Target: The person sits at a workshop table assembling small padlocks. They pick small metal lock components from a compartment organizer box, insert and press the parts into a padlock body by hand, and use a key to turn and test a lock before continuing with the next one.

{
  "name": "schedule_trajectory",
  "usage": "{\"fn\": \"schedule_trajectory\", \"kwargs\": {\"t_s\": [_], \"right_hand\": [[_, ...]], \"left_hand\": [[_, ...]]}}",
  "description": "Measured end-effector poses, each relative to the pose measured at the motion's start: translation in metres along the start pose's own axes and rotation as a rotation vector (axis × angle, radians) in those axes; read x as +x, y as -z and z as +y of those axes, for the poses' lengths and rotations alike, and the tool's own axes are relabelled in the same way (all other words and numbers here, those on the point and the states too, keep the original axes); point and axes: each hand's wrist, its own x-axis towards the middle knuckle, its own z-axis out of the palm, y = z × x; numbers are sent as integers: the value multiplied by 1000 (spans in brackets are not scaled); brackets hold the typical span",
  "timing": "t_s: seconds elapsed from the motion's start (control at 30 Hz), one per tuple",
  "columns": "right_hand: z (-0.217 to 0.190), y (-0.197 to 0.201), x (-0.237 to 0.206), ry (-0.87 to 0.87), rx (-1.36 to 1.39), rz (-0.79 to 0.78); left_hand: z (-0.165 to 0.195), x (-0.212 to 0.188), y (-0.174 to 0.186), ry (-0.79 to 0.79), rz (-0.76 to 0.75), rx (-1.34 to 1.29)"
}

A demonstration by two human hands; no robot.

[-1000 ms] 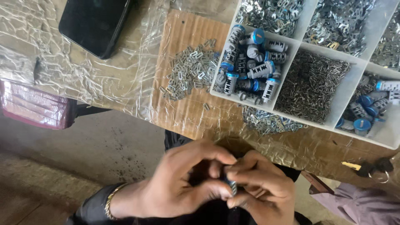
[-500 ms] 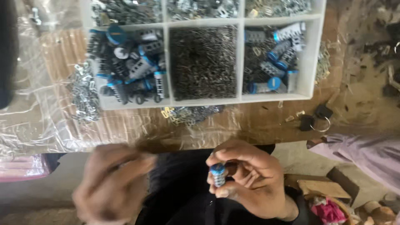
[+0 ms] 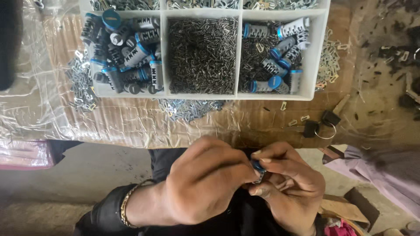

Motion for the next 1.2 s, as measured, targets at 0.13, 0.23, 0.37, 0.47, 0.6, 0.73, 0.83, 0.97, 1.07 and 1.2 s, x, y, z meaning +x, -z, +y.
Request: {"fn": "schedule_trajectory", "kwargs": {"t_s": [0.13,0.23,0.37,0.47,0.6,0.73,0.83,0.97,1.07,1.2], "right_hand": [[-2,-12,-3,-36,-125,-50],[-1,-27,3,-88,58,-229],[7,-36,13,-105,95,-219],[8,-33,13,-3,197,-168],[8,-31,9,46,150,-187],[13,-41,14,15,177,-171],[15,-47,16,-17,218,-172],[15,-44,14,-53,156,-165],[15,-35,10,-32,23,-115],[10,-27,7,-65,-33,-106]], "left_hand": [[2,-17,22,18,-100,82],[5,-30,35,490,-150,-434],[5,-47,31,623,3,-207],[-9,-56,27,158,17,577],[-29,-65,36,38,1,577],[-33,-74,48,-18,89,522],[-18,-80,46,304,199,269],[-6,-68,29,266,163,-271],[-4,-46,27,219,57,-132],[-5,-29,38,73,-112,33]]}}
